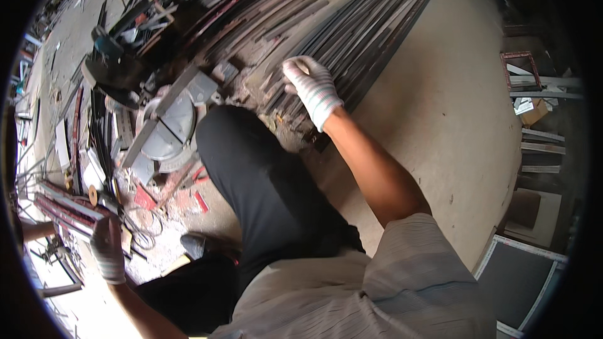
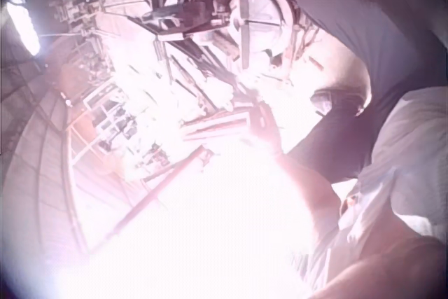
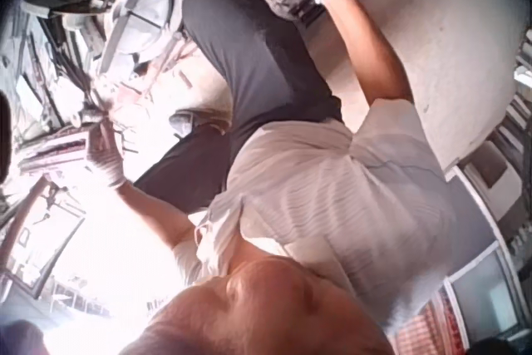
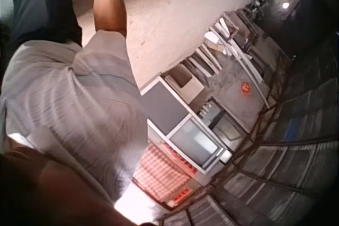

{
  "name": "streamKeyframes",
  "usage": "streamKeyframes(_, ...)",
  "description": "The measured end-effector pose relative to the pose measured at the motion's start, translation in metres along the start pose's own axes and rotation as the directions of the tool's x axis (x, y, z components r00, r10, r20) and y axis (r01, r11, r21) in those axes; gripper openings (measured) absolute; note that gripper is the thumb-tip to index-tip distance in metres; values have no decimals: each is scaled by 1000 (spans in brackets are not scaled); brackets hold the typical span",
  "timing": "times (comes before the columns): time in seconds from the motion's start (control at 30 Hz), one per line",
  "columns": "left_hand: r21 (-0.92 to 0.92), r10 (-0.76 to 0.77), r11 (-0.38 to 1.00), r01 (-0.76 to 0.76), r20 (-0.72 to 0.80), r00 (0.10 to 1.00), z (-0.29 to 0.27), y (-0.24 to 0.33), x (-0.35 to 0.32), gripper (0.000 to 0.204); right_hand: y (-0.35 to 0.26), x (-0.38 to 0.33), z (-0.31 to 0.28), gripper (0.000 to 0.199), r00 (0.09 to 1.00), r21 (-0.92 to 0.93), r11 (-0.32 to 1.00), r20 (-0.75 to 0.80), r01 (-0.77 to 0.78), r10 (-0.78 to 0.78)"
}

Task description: The person sits on the floor in a workshop and repeatedly picks up, inspects, and stacks long metal profiles. They handle the profiles one by one, turning them over to examine the edges and surfaces before placing them back into a pile.

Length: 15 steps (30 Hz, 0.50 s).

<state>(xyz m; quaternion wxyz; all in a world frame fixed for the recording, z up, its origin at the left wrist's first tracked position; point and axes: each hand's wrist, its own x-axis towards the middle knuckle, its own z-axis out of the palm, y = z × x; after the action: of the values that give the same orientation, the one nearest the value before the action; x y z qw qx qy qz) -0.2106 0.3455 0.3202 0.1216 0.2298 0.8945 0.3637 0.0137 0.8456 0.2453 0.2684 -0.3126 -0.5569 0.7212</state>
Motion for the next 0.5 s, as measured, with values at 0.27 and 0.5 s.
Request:
streamKeyframes(0.27, -38, -162, 986, 160, -56, 985, -25, -59, -10, 20, 12, -29, 50, 41, 887, 165, 931, 395, -325, 239)
streamKeyframes(0.5, -116, -421, 905, 409, -106, 901, -122, -195, -35, 36, 263, -23, -106, 36, 829, -409, 722, -313, -558, 464)
